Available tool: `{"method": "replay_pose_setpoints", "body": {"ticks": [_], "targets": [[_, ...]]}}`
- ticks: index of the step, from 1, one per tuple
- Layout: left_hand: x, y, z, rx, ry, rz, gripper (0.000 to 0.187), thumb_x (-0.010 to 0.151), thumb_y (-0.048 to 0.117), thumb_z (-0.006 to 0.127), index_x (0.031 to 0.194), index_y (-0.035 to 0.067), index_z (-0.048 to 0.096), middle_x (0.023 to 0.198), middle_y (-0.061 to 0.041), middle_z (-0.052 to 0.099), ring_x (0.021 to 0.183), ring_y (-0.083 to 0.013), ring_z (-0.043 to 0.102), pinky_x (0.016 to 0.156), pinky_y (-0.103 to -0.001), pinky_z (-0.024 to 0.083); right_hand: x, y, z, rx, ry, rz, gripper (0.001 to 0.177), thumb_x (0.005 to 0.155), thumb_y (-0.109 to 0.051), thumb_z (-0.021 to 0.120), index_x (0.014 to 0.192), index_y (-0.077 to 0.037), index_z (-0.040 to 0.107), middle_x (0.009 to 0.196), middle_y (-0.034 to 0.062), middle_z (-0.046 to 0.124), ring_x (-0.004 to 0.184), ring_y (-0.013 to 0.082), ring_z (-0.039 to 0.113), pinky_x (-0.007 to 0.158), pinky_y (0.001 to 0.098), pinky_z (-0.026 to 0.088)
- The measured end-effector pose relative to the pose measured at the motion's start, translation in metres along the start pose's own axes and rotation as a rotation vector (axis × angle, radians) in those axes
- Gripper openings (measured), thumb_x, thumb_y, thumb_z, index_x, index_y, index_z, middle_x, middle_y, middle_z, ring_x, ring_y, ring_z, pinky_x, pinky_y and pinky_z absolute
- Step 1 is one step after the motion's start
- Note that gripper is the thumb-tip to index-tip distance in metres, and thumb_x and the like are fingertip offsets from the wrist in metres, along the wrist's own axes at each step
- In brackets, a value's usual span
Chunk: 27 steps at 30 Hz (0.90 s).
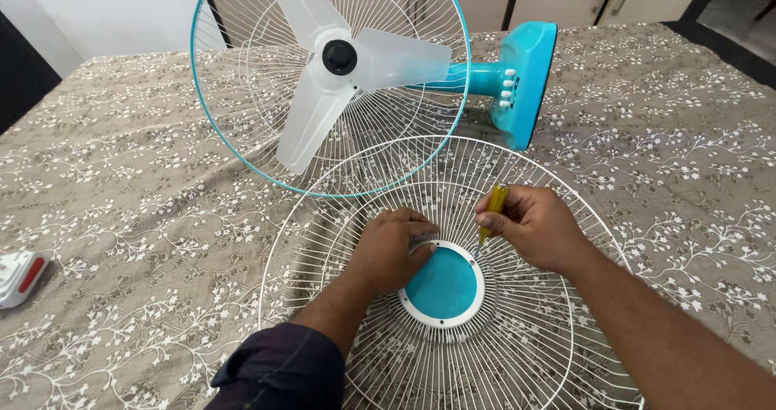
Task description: The person disassembles a teal LG table fan on a table. They remove the front grille, unscrew and remove the central hub cover, detach the fan blades, and then remove the rear grille, leaving the motor housing exposed.
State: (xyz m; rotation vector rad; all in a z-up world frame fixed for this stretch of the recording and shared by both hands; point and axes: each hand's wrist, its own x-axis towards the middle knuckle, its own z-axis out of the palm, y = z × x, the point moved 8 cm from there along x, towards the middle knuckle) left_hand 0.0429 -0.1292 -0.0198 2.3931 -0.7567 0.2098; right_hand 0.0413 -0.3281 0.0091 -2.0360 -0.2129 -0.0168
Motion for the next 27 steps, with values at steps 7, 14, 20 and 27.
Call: {"method": "replay_pose_setpoints", "body": {"ticks": [7, 14, 20, 27], "targets": [[0.002, 0.002, 0.003, 0.041, -0.062, -0.06, 0.034, 0.09, 0.031, 0.072, 0.121, 0.02, 0.074, 0.126, -0.004, 0.068, 0.12, -0.0256, 0.061, 0.115, -0.05, 0.034, -0.005, 0.007, 0.005, 0.003, -0.031, -0.006, 0.021, 0.089, -0.021, 0.073, 0.101, -0.004, 0.075, 0.091, 0.0064, 0.079, 0.083, 0.0115, 0.076, 0.076, 0.0315, 0.065], [0.002, 0.003, 0.001, 0.023, -0.081, -0.093, 0.033, 0.091, 0.032, 0.071, 0.121, 0.02, 0.074, 0.127, -0.004, 0.069, 0.123, -0.0253, 0.059, 0.114, -0.049, 0.034, -0.004, 0.01, 0.004, 0.037, -0.02, -0.062, 0.022, 0.087, -0.019, 0.076, 0.102, -0.003, 0.076, 0.09, 0.0062, 0.079, 0.083, 0.0108, 0.074, 0.074, 0.0308, 0.064], [-0.002, 0.01, -0.009, -0.092, -0.029, -0.102, 0.031, 0.092, 0.028, 0.07, 0.121, 0.017, 0.075, 0.125, -0.006, 0.071, 0.121, -0.0262, 0.062, 0.11, -0.048, 0.042, -0.004, 0.008, 0.006, 0.084, -0.047, -0.098, 0.022, 0.084, -0.019, 0.076, 0.1, -0.003, 0.076, 0.09, 0.0069, 0.08, 0.084, 0.0112, 0.076, 0.076, 0.0295, 0.066], [0.0, 0.054, -0.035, -0.556, 0.105, 0.148, 0.042, 0.099, 0.018, 0.063, 0.14, 0.009, 0.059, 0.131, -0.012, 0.067, 0.116, -0.027, 0.066, 0.1, -0.041, 0.054, -0.006, 0.005, 0.022, -0.058, -0.163, -0.245, 0.016, 0.085, -0.018, 0.081, 0.096, -0.007, 0.08, 0.085, 0.0075, 0.076, 0.078, 0.0132, 0.074, 0.071, 0.0312, 0.063]]}}
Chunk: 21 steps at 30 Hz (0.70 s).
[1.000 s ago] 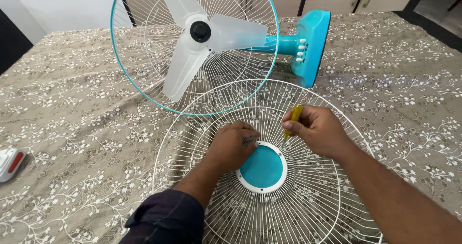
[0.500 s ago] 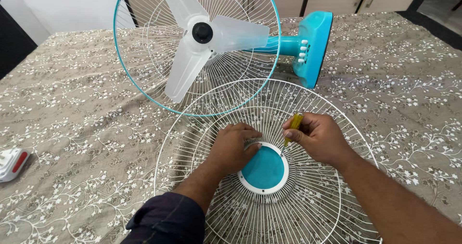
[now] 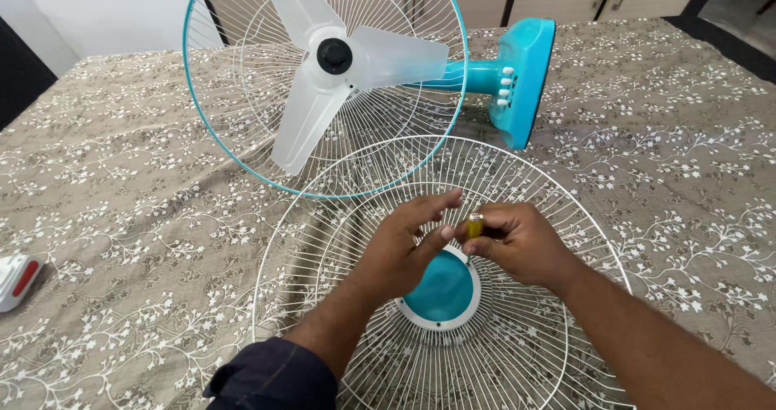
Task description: The person disassembles a teal LG table fan on a table. They remove the front grille, unscrew and remove the central hub cover, detach the fan blades, and then remove the rear grille, leaving the motor housing exposed.
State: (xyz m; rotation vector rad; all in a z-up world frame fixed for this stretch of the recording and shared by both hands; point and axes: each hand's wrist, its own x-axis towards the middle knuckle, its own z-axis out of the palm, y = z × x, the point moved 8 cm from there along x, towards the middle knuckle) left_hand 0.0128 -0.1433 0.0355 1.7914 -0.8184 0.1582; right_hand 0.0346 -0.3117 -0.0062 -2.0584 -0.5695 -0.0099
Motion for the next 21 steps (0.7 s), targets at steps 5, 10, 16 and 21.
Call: {"method": "replay_pose_setpoints", "body": {"ticks": [5, 10, 16, 21], "targets": [[-0.003, 0.033, 0.015, -0.05, -0.003, 0.212, 0.032, 0.107, 0.011, 0.056, 0.138, 0.012, 0.065, 0.115, -0.008, 0.076, 0.104, -0.0233, 0.072, 0.102, -0.039, 0.055, -0.002, -0.002, 0.008, 0.067, -0.042, -0.117, 0.014, 0.087, -0.011, 0.077, 0.1, -0.005, 0.077, 0.092, 0.0048, 0.08, 0.084, 0.0119, 0.076, 0.076, 0.0296, 0.065], [-0.001, 0.023, 0.016, 0.018, -0.003, 0.101, 0.03, 0.101, 0.007, 0.063, 0.129, 0.013, 0.07, 0.105, -0.007, 0.075, 0.098, -0.0226, 0.071, 0.091, -0.036, 0.057, -0.002, 0.006, 0.007, 0.089, -0.052, -0.004, 0.015, 0.086, -0.005, 0.074, 0.101, -0.005, 0.077, 0.093, 0.0057, 0.082, 0.085, 0.0119, 0.077, 0.078, 0.0304, 0.066], [-0.003, 0.02, 0.01, 0.118, 0.097, 0.101, 0.019, 0.087, 0.013, 0.079, 0.105, 0.009, 0.074, 0.095, -0.007, 0.073, 0.094, -0.0226, 0.068, 0.081, -0.037, 0.057, -0.003, -0.002, 0.009, 0.163, -0.132, 0.028, 0.013, 0.092, -0.006, 0.075, 0.103, -0.003, 0.081, 0.086, 0.0096, 0.081, 0.078, 0.0141, 0.072, 0.073, 0.0332, 0.062], [-0.002, 0.022, 0.01, 0.201, 0.152, 0.051, 0.031, 0.076, 0.023, 0.089, 0.085, 0.004, 0.066, 0.083, -0.007, 0.068, 0.083, -0.0237, 0.065, 0.075, -0.04, 0.053, -0.006, -0.008, 0.008, 0.231, -0.081, 0.04, 0.025, 0.081, -0.009, 0.081, 0.105, -0.005, 0.074, 0.095, 0.0053, 0.078, 0.086, 0.0122, 0.074, 0.076, 0.0318, 0.064]]}}
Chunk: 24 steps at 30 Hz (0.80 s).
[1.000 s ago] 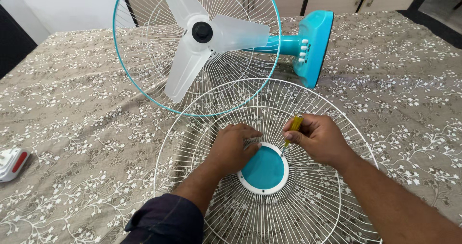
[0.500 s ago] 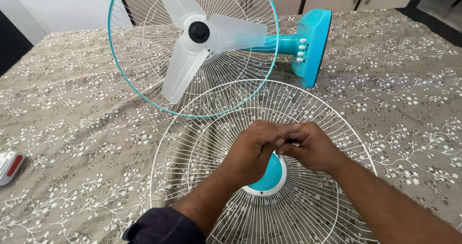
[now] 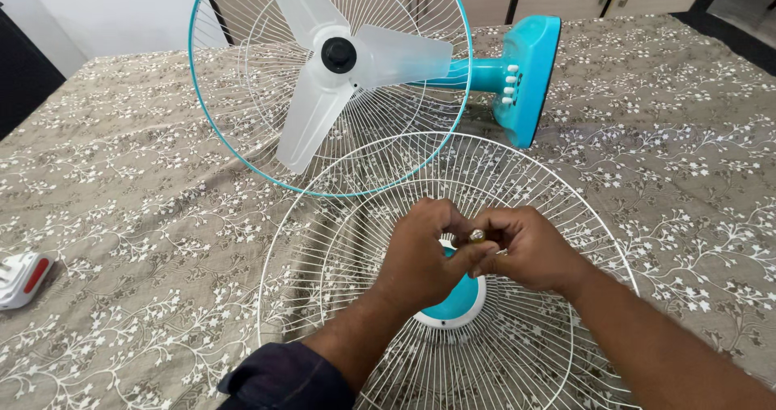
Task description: The person disassembles a teal LG table fan on a table. They remove the front grille, unscrew and remove the central hub cover, detach the fan blades, and then remove the rear grille, leaving the motor housing exposed.
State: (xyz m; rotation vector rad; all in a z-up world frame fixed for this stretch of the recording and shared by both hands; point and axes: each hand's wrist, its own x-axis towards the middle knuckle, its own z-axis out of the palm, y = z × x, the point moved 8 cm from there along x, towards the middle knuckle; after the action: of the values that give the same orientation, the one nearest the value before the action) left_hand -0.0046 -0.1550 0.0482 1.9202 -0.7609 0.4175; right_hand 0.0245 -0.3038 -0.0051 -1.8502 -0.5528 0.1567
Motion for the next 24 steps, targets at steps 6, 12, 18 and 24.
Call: {"method": "replay_pose_setpoints", "body": {"ticks": [6, 12, 18, 24], "targets": [[-0.003, 0.028, -0.001, -0.193, -0.112, 0.271, 0.038, 0.09, 0.023, 0.078, 0.123, 0.009, 0.068, 0.115, -0.008, 0.072, 0.103, -0.0253, 0.065, 0.094, -0.042, 0.052, 0.002, -0.006, 0.002, -0.168, -0.019, -0.063, 0.026, 0.08, -0.008, 0.081, 0.106, -0.007, 0.076, 0.095, 0.0037, 0.08, 0.086, 0.012, 0.074, 0.076, 0.0326, 0.063], [-0.002, 0.015, 0.007, -0.153, -0.257, 0.192, 0.028, 0.098, 0.018, 0.07, 0.126, 0.018, 0.075, 0.099, -0.002, 0.077, 0.096, -0.0185, 0.071, 0.092, -0.036, 0.058, 0.003, -0.008, 0.006, -0.181, -0.131, -0.15, 0.025, 0.084, -0.009, 0.076, 0.109, -0.009, 0.076, 0.1, 0.0027, 0.081, 0.091, 0.011, 0.077, 0.081, 0.0319, 0.064], [-0.004, -0.006, 0.008, -0.186, -0.191, 0.009, 0.027, 0.081, 0.025, 0.086, 0.105, 0.014, 0.079, 0.096, -0.003, 0.077, 0.084, -0.0102, 0.074, 0.074, -0.026, 0.063, 0.002, 0.002, 0.001, -0.219, -0.11, 0.063, 0.012, 0.086, -0.015, 0.08, 0.095, -0.007, 0.08, 0.087, 0.0054, 0.083, 0.078, 0.0131, 0.077, 0.073, 0.033, 0.064], [-0.005, -0.013, 0.008, -0.13, -0.112, -0.202, 0.046, 0.063, 0.027, 0.098, 0.085, 0.0, 0.068, 0.081, -0.009, 0.07, 0.07, -0.0114, 0.065, 0.06, -0.027, 0.056, 0.001, -0.021, 0.003, -0.264, 0.022, -0.114, 0.026, 0.072, -0.015, 0.091, 0.093, -0.006, 0.077, 0.09, 0.0035, 0.08, 0.081, 0.0139, 0.077, 0.072, 0.033, 0.064]]}}
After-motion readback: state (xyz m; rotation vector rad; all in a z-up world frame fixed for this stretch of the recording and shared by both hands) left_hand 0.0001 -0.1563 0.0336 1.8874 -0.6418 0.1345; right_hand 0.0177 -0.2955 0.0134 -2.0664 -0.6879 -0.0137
